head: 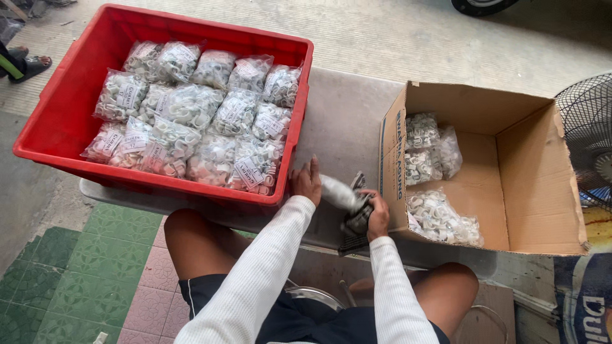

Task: The person sits at a table and repeatedly wipes small plastic-wrapped packages with a cloth. They pick up each package from a cardboard box, wipe it, and place it into a red plastic bin. The process is repeated for multiple packages.

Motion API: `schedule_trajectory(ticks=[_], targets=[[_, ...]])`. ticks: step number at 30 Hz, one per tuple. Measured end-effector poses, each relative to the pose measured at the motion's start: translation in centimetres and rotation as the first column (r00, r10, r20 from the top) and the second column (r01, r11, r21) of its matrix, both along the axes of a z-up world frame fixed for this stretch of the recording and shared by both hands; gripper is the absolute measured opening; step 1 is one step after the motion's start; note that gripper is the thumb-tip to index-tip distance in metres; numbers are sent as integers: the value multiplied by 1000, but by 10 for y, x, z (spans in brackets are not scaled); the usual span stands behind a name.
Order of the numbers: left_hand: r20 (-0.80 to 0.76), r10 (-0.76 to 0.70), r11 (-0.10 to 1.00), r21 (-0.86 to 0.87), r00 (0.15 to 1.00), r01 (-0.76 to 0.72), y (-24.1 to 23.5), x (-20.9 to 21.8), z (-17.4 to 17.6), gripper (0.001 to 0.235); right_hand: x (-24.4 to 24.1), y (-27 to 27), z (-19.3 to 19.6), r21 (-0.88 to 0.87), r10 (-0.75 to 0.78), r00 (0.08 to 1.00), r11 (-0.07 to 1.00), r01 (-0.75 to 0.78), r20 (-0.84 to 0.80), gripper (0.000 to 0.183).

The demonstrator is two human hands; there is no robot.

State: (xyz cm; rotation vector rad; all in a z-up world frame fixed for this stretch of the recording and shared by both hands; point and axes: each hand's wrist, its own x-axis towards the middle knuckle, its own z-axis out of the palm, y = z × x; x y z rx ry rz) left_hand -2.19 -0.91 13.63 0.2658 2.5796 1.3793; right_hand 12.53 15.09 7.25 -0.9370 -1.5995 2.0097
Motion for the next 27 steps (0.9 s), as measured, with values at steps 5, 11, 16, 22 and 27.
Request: schedule_trajectory(ticks=[5,11,16,22,27], targets=[[81,-353,830,-432,932,352,-26,22,-48,68,25,-14,-15,128,98,965,983,-133,245,36],[-19,-646,602,-626,763,495,-30,35,-67,87,18,-32,56,246,18,952,964,-97,305,44],[94,-713,432,-721,694,542,-33,19,-139,137,5,-66,62,529,-30,996,849,-21,87,43],[82,-746,361,-784,660,505,-28,7,-227,92,1,-82,14,901,378,920,354,-251,108,36],[37,-804,411,-686,594,600,-35,5,-217,149,-20,-43,-6,712,-42,805,495,-498,592,43]])
